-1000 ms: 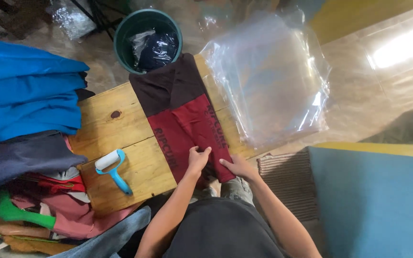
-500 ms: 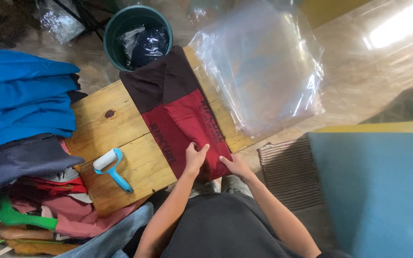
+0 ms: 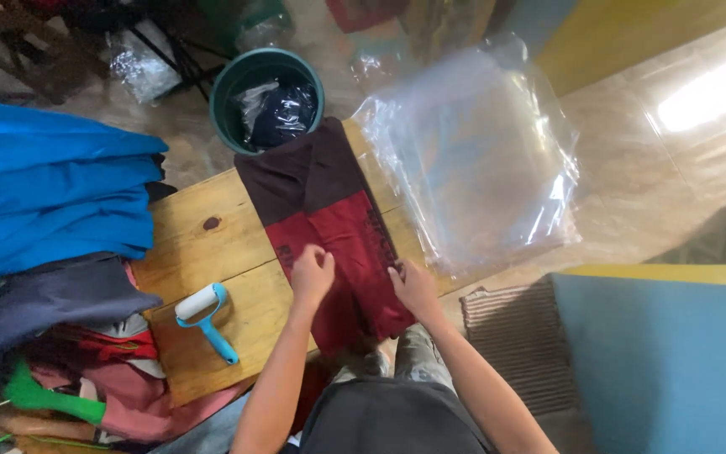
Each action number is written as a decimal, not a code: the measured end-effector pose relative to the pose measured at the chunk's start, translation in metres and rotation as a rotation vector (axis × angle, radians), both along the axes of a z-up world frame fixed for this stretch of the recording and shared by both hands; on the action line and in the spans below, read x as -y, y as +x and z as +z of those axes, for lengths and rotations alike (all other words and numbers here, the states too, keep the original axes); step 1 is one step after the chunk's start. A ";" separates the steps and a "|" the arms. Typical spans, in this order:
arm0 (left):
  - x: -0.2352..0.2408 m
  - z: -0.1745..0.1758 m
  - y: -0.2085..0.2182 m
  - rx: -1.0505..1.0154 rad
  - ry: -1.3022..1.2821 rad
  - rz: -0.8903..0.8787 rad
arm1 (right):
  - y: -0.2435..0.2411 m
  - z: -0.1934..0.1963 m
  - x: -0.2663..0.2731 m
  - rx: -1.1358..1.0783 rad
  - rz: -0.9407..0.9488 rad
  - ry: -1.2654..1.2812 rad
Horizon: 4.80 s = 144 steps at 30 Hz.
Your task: The person folds a two-toned t-shirt on a wooden table, smoothing it out and using a lint roller to remove debris. They fold the shirt into a compact rectangle and place it on a stack of other folded clothes.
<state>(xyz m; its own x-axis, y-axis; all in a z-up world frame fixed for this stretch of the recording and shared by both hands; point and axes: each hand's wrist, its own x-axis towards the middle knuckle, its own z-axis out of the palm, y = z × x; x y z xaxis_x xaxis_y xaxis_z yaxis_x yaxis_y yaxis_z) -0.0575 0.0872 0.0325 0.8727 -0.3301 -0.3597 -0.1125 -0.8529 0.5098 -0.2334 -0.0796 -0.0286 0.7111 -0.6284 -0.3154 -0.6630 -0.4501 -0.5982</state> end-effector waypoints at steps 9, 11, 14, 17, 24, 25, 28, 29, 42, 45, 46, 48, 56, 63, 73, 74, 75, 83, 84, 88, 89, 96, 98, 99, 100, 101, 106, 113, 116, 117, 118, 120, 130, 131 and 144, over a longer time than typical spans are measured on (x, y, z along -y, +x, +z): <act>-0.022 -0.058 0.003 0.104 -0.048 0.156 | 0.016 0.014 -0.007 -0.167 0.130 -0.002; -0.031 -0.068 0.004 0.073 0.019 0.161 | 0.003 -0.009 -0.012 -0.181 0.153 0.016; -0.005 -0.035 0.038 0.163 -0.042 0.101 | 0.001 -0.006 -0.008 -0.127 0.142 0.070; 0.052 -0.007 0.098 0.359 -0.167 -0.095 | 0.005 0.000 -0.005 -0.045 0.098 0.139; 0.155 -0.010 0.229 0.251 0.273 -0.671 | 0.006 -0.024 -0.003 -0.020 -0.024 0.285; 0.161 -0.014 0.238 0.245 0.274 -0.674 | 0.005 -0.025 -0.002 -0.026 -0.027 0.288; 0.173 -0.024 0.256 0.280 0.372 -0.806 | -0.001 -0.024 -0.005 -0.019 -0.028 0.308; 0.176 -0.024 0.258 0.281 0.375 -0.819 | -0.003 -0.020 -0.006 -0.012 -0.032 0.317; 0.202 -0.018 0.249 0.333 0.427 -0.863 | -0.013 0.005 0.000 -0.049 0.039 0.476; 0.192 -0.015 0.239 0.306 0.302 -0.720 | -0.012 0.005 -0.002 -0.136 0.130 0.350; 0.183 -0.013 0.228 0.302 0.302 -0.714 | -0.013 0.005 -0.002 -0.141 0.135 0.351; 0.164 -0.008 0.209 0.314 -0.063 -0.276 | -0.011 0.004 -0.002 -0.173 0.213 0.210; 0.048 0.001 0.051 0.134 -0.077 0.301 | 0.126 0.044 0.048 0.158 0.327 -0.117; 0.040 -0.061 0.029 0.074 -0.236 0.575 | 0.350 -0.053 0.116 0.108 0.500 -0.351; 0.018 -0.093 0.047 -0.087 -0.145 0.760 | 0.404 -0.041 0.126 0.124 0.491 -0.173; 0.014 -0.076 0.050 -0.127 -0.084 0.729 | 0.404 -0.039 0.124 0.114 0.512 -0.233; 0.011 -0.059 0.053 -0.168 -0.023 0.696 | 0.404 -0.038 0.123 0.103 0.533 -0.294; -0.144 -0.047 0.014 0.555 0.299 0.848 | 0.298 -0.003 0.044 0.327 0.747 -0.655; -0.153 -0.041 0.016 0.488 0.369 0.864 | 0.292 -0.003 0.041 0.216 0.755 -0.629; -0.200 -0.060 0.022 0.623 0.420 0.849 | 0.294 0.010 0.053 0.047 0.775 -0.499; -0.206 -0.051 0.024 0.502 0.356 0.887 | 0.295 0.011 0.053 0.066 0.743 -0.448; -0.267 -0.071 0.037 0.340 0.367 0.789 | 0.287 -0.016 0.052 0.287 0.696 -0.439; -0.226 -0.052 0.028 0.458 0.248 0.769 | 0.289 -0.019 0.053 0.275 0.691 -0.441; -0.204 -0.043 0.028 0.571 0.123 0.741 | 0.293 -0.021 0.054 0.260 0.683 -0.448; -0.171 -0.043 0.032 0.573 0.129 0.731 | 0.303 -0.023 0.060 0.259 0.675 -0.440; -0.137 -0.043 0.036 0.649 -0.021 0.619 | 0.312 -0.026 0.065 0.324 0.646 -0.505; 0.018 -0.008 0.064 0.579 -0.276 0.236 | 0.338 -0.049 0.100 0.250 0.821 -0.603; 0.024 -0.028 0.052 0.577 -0.167 0.156 | 0.354 -0.041 0.125 0.149 0.920 -0.626; -0.009 -0.018 0.013 0.491 -0.141 0.325 | 0.358 -0.030 0.125 0.084 0.943 -0.603; -0.021 -0.012 0.000 0.419 -0.126 0.457 | 0.360 -0.027 0.124 0.062 0.958 -0.596; -0.028 -0.011 -0.009 0.413 -0.123 0.462 | 0.346 -0.016 0.115 0.057 0.964 -0.592; -0.040 -0.010 -0.023 0.288 -0.170 0.708 | 0.324 0.006 0.101 0.204 0.858 -0.656; -0.029 -0.050 -0.028 0.154 -0.273 0.635 | 0.133 -0.010 -0.013 0.211 0.662 -0.442; -0.032 -0.052 -0.027 0.160 -0.303 0.583 | 0.138 -0.012 -0.014 0.224 0.690 -0.500; -0.077 -0.017 0.048 0.020 -0.584 0.388 | 0.112 -0.027 -0.003 0.363 0.220 -0.515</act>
<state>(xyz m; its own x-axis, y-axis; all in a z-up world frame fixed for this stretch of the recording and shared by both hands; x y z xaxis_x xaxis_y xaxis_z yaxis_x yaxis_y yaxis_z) -0.0095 0.1645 0.0157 0.9713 -0.1275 -0.2008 0.1304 -0.4206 0.8978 -0.1216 -0.0767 -0.0553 0.8444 -0.4626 0.2702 -0.3200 -0.8400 -0.4382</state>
